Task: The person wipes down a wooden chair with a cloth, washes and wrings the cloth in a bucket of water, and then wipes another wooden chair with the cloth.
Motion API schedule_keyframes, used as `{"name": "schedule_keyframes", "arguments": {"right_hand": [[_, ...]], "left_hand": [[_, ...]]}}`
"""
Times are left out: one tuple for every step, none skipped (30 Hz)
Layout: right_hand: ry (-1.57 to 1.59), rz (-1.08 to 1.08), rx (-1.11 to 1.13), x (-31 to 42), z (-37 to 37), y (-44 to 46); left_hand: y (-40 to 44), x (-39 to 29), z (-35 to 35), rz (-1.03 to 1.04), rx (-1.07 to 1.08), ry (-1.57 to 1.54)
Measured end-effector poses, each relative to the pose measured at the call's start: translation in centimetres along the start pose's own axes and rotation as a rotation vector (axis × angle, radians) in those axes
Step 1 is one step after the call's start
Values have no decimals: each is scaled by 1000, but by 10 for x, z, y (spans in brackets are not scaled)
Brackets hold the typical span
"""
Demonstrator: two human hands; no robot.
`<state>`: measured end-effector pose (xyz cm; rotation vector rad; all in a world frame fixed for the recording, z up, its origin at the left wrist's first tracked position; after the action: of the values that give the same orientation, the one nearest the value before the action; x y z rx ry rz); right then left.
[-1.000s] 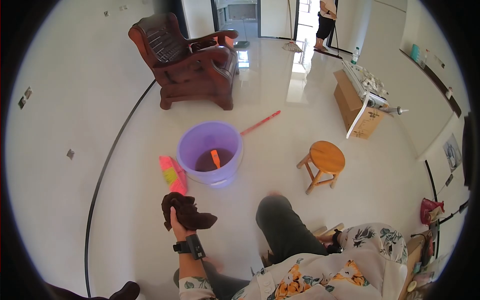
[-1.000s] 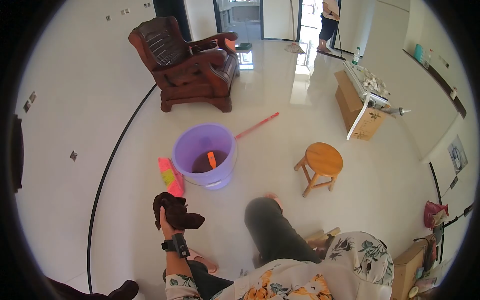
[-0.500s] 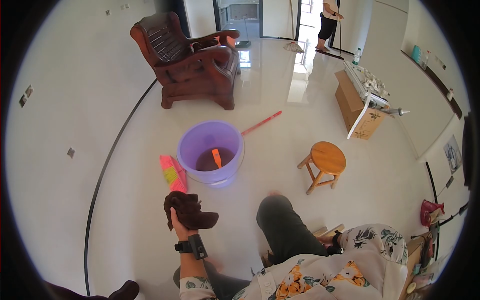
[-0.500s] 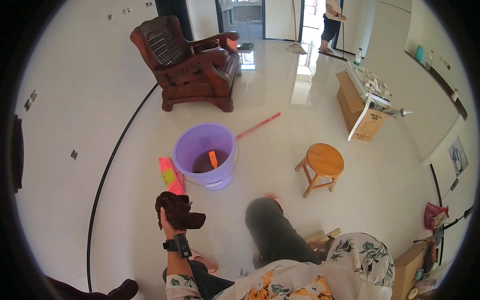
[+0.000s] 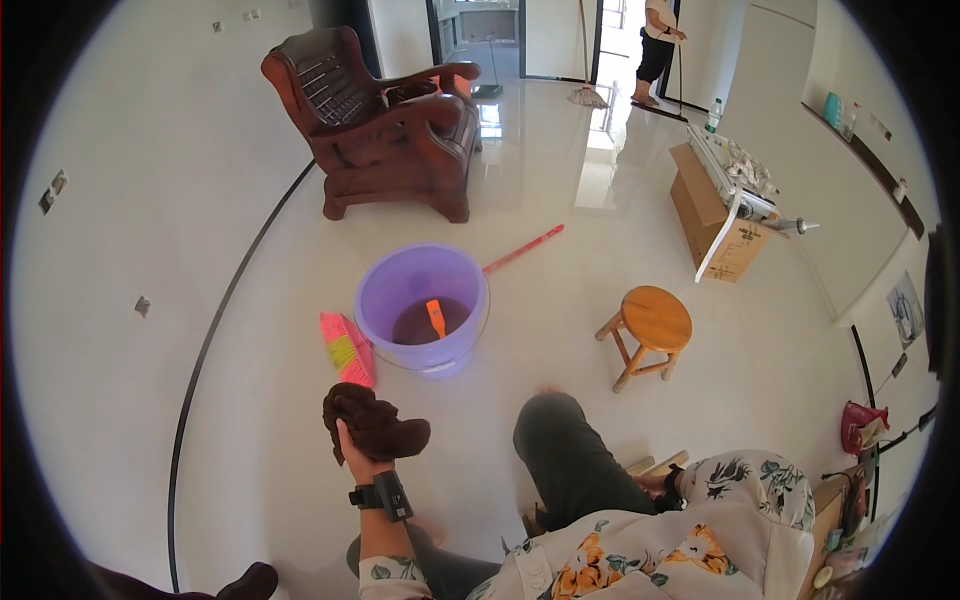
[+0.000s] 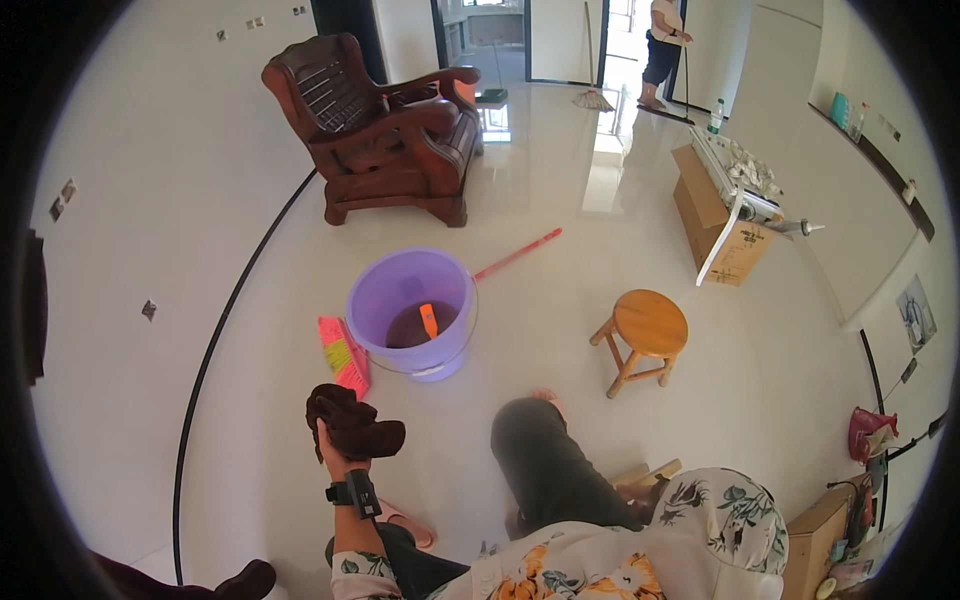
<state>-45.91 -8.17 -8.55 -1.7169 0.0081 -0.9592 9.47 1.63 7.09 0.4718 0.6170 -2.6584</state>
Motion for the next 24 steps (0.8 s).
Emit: {"name": "schedule_keyframes", "arguments": {"right_hand": [[5,-1,0,1,0,-1],[5,-1,0,1,1,0],[10,-2,0,1,1,-1],[11,-3,0,2,0,0],[12,0,3,1,1,0],[15,-1,2,2,1,0],[17,-1,3,1,1,0],[18,1,3,1,1,0],[19,0,4,1,0,1],[19,-1,5,0,0,1],[21,-1,4,1,0,1],[20,-1,5,1,0,1],[22,0,4,2,0,1],[22,1,6,2,0,1],[25,2,4,2,-1,1],[25,2,5,3,-1,0],[27,3,5,3,0,0],[26,4,4,4,-1,0],[26,4,4,4,0,-1],[29,5,3,4,-1,-2],[31,7,4,4,0,-2],[31,5,2,5,0,-2],[34,5,3,5,0,-2],[34,5,6,5,0,-3]], "left_hand": [[-1,0,3,7,10,10],[-2,0,6,15,20,20],[-3,-1,9,31,16,26],[-4,-1,13,48,12,32],[-5,-1,16,64,6,38],[-5,-2,16,86,11,53],[-5,-3,16,107,16,67],[-4,-4,17,129,21,81],[-6,-3,22,133,53,97],[-10,-4,27,138,85,114],[-13,-4,33,143,117,131],[-14,-3,36,143,103,111],[-15,-3,38,143,90,91],[-15,-2,39,142,75,71],[-16,-2,40,129,74,69],[-17,-2,40,116,73,67],[-17,-2,39,103,72,65],[-16,-2,36,97,69,66],[-12,-3,30,92,67,66],[-9,-3,25,86,65,67],[-8,-4,23,76,77,62],[-7,-4,21,66,90,57],[-6,-4,20,55,102,52],[-6,-4,20,66,78,37]]}}
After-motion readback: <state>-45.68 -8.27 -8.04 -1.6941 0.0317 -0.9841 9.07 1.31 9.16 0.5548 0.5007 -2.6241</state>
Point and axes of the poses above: each hand's wrist, its own y-axis towards the middle knuckle, its own z-axis out of the palm, x = y × z, the point moved 3 cm from there along y, towards the middle knuckle, and after that the axes turned 13 degrees about -z, right-handed, at the moved point
